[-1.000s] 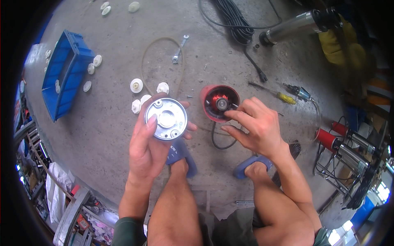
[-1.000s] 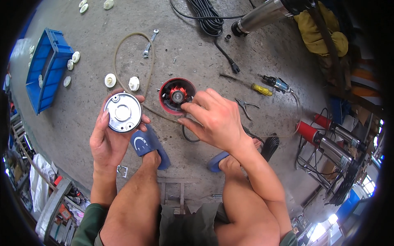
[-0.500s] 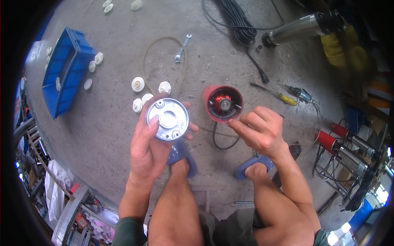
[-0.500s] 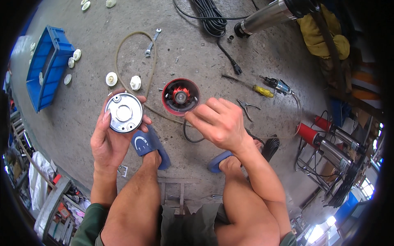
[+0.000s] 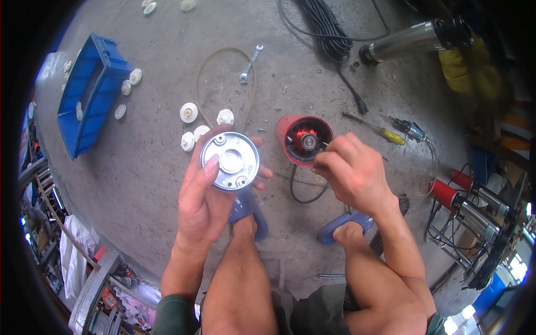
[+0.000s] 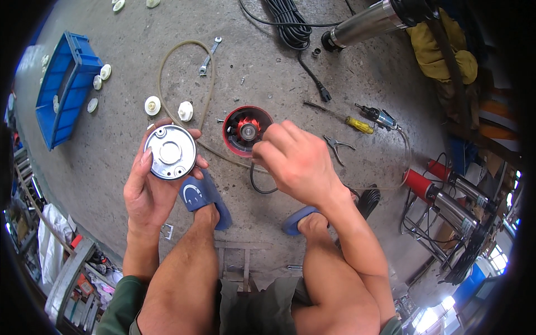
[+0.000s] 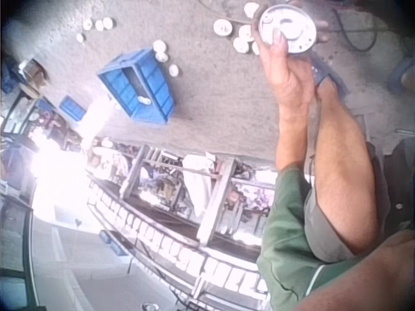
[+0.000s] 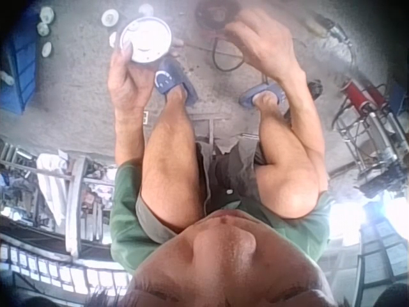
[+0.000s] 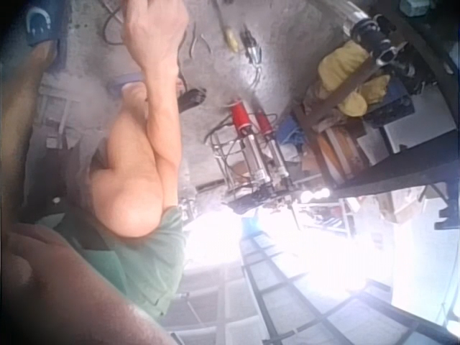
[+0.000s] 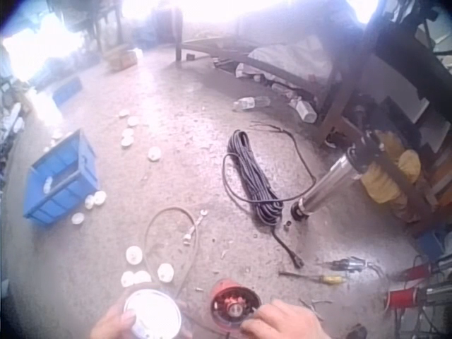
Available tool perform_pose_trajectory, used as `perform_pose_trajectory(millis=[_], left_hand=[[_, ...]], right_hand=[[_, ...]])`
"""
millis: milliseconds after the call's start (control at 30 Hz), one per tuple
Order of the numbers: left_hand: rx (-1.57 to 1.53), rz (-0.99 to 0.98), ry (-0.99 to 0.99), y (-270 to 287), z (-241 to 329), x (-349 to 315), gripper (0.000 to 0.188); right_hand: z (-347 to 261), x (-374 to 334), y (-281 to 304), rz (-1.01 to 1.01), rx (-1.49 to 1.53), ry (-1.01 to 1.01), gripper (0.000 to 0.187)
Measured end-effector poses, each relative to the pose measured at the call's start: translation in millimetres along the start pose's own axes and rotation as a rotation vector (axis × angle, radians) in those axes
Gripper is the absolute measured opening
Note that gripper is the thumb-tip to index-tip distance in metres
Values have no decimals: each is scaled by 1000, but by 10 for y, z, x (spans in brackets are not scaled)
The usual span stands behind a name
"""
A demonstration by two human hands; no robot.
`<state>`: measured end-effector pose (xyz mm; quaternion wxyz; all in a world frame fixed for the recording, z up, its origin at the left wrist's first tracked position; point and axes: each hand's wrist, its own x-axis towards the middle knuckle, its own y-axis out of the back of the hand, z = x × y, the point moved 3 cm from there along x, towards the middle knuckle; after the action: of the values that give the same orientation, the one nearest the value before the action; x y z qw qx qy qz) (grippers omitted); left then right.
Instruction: The person assembles various components of a water pump, including an electric motor rotor and housing, using a screwdriver, pliers, and an air grinder.
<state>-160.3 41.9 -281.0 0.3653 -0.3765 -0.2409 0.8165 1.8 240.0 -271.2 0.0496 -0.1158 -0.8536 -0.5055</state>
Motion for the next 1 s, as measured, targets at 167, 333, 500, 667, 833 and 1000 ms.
perform_pose_trajectory(millis=[167,333,500,667,833,1000], left_hand=[[-10,4,-1,6,-1,-1,64],[43,30,-5,20,10,-8,66],[41,30,-1,-8,7,-5,67],[19,10,-5,-22,10,-5,66],[58,35,2,-20,8,-13,67],[49,31,-1,-39,13,-1,67]], right_hand=[[115,-83,105,94,171,-131,29],[249,-237,246,-84,59,-106,25],[163,-188,225,61,72,-132,25],[75,-89,192,10,25,-43,31],[64,-71,103,-2,2,32,26],[50,-52,127,9,-47,-24,29]])
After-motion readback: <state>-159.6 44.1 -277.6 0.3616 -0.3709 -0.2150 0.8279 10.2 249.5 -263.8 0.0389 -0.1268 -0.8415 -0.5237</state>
